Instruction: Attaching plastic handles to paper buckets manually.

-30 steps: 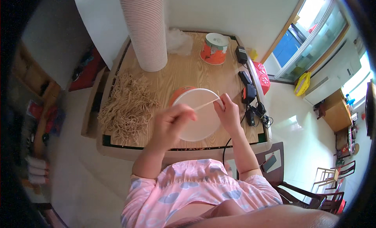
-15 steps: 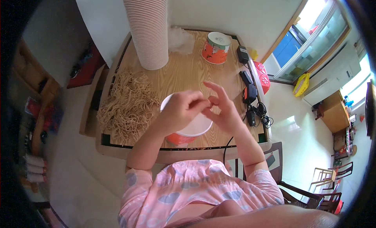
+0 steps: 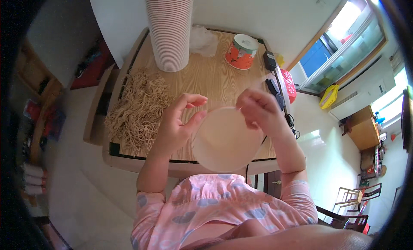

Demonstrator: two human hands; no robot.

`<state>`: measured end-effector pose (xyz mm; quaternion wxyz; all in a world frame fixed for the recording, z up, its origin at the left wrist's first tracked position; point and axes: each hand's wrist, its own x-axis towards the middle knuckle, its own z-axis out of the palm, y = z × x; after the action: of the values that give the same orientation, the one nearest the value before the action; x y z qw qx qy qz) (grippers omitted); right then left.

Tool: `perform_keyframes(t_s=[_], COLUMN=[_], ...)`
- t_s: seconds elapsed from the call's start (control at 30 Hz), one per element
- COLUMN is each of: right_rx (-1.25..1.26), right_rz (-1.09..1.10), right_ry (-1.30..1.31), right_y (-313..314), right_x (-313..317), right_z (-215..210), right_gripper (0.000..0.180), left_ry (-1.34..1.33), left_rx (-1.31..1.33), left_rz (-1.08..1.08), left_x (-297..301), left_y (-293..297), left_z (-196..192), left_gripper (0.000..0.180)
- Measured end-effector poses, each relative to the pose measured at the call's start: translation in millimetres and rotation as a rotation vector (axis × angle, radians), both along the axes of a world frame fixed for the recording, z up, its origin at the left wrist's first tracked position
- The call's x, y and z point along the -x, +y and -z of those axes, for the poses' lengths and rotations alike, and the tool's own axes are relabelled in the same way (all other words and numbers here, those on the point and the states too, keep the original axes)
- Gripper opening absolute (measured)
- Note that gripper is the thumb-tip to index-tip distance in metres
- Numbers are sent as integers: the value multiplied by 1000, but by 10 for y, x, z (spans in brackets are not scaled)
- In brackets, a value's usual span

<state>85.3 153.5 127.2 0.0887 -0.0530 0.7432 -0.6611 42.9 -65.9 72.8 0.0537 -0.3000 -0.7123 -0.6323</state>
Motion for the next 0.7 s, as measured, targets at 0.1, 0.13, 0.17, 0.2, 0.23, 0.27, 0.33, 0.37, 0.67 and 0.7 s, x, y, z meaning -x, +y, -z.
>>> perform_keyframes(t_s=[0.1,0.13,0.17,0.2,0.23,0.27,0.33,0.37,0.67,0.7], right_rx=[10,92,63,34,28,25,198,195,432,451], right_rz=[-56,-37,-56,-75,-113,-116,-103,-120,-22,-19], right_ry=[-52,15,-20,-55,-30,-30,-9,-8,2,19], right_y=[-45,-35,-46,-80,-121,-122,-100,-133,-39,-19], right_x=[-15,-6,-4,-6,-20,-10,19,24,-29,-27], right_z=[15,-27,11,43,23,31,68,62,161,186], right_gripper=[22,22,22,22,22,22,23,23,21,20], left_ry=[-16,-10,-10,63,137,137,192,132,-529,-528], left_rx=[25,27,24,70,116,114,268,337,146,141], left_rz=[-28,-45,-45,-72,-98,-101,-248,-226,28,23], left_x=[20,30,31,32,34,22,24,70,135,145], left_y=[-76,-102,-114,-123,-123,-114,-40,-40,150,161], left_z=[111,151,149,143,142,173,352,552,1281,1320], left_gripper=[27,30,30,38,47,47,67,77,62,62])
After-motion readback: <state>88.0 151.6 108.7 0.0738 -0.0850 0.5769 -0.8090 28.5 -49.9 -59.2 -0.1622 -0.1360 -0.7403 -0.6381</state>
